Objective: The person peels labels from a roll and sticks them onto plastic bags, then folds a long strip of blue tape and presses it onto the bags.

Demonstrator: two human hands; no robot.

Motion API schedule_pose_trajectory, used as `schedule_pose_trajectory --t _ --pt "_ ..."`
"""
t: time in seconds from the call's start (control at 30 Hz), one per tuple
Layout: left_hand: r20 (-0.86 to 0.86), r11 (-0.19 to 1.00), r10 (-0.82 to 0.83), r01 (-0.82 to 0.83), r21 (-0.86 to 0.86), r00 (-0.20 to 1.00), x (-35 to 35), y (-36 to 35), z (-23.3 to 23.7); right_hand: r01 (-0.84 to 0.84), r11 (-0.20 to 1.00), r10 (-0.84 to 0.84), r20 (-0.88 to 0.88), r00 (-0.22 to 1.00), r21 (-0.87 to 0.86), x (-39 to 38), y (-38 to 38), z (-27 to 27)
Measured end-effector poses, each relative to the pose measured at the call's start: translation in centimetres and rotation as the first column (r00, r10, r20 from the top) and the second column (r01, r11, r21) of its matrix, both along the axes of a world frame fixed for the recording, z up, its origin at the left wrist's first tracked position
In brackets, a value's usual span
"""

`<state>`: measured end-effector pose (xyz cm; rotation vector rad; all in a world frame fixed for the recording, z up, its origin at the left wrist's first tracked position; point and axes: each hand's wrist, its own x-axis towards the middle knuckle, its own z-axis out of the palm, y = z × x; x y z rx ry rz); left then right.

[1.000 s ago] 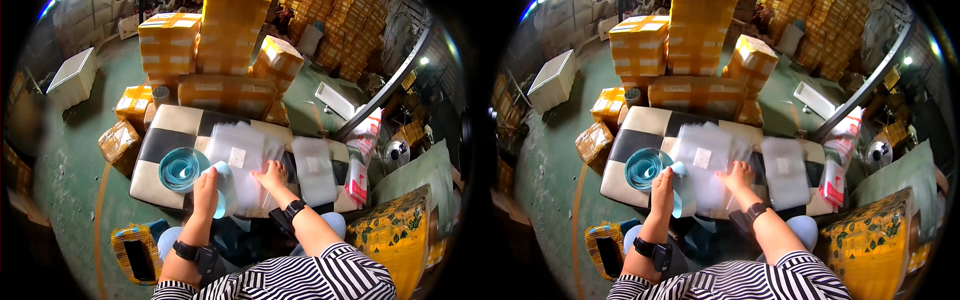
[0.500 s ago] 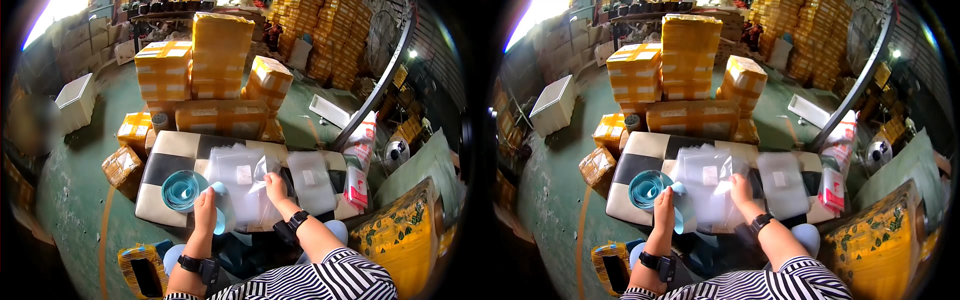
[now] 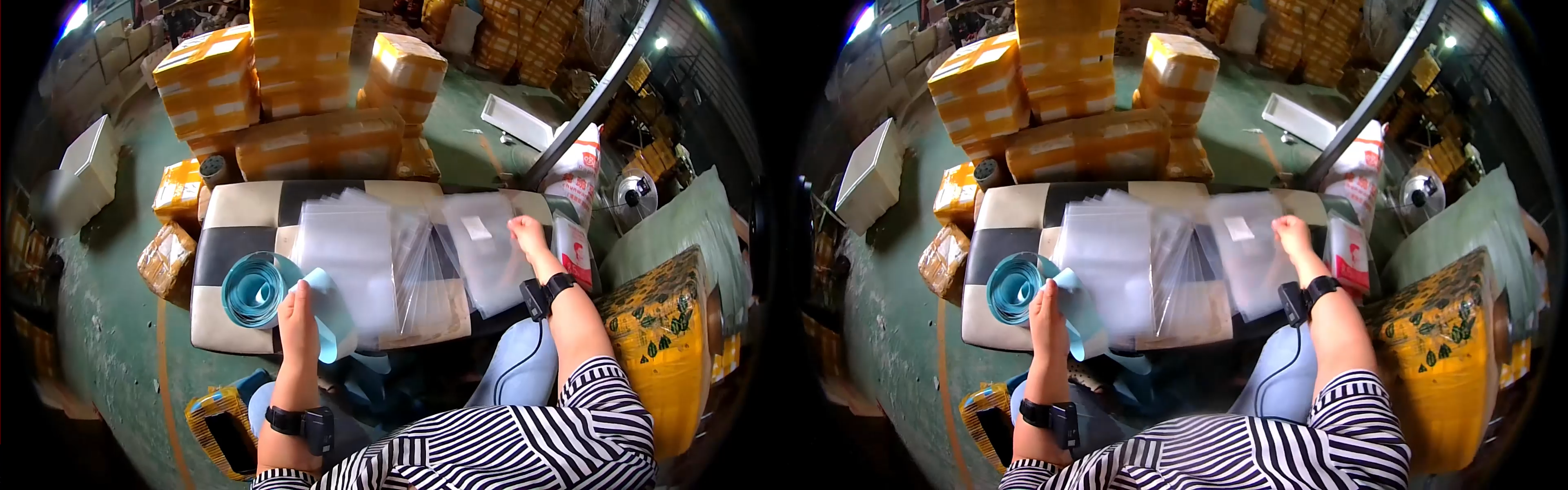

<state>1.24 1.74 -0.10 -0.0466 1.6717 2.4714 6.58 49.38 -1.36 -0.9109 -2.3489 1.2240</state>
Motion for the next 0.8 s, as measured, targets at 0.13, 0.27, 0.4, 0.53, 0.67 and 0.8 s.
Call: schedule_pose_trajectory --t 0.13,0.27,0.4,0.53,0.67,0.8 --pt "0.008 0.999 -0.008 0.009 -0.042 1.000 -0.1 0.4 0.0 0.043 0.925 -0.135 0.222 0.966 0.377 2.2 1.8 -3.0" --pt "0.043 0.996 -0.021 0.025 -0.087 0.999 -0.2 0.4 -0.9 0.168 0.885 -0.296 0.245 0.923 0.435 2.7 3.0 -5.4" --pt "-0.009 0.998 -0.022 0.021 -0.067 1.000 -0.5 0.7 -1.4 0.199 0.834 -0.384 0.283 0.879 0.514 2.2 2.8 -5.7" --pt "0.033 0.996 -0.084 0.084 -0.026 0.996 -0.3 1.2 -0.9 -0.049 0.868 0.111 -0.098 0.989 0.495 -1.1 -4.2 -4.1" --pt "0.006 0.981 -0.195 0.195 -0.019 0.981 0.0 1.3 -0.7 -0.701 0.678 0.664 -0.226 0.713 -0.220 -0.2 -23.5 3.0" --pt "-0.027 0.990 -0.138 0.137 -0.028 0.990 0.6 0.6 0.1 -0.824 0.390 0.810 -0.272 0.519 -0.411 2.0 -32.3 3.5"
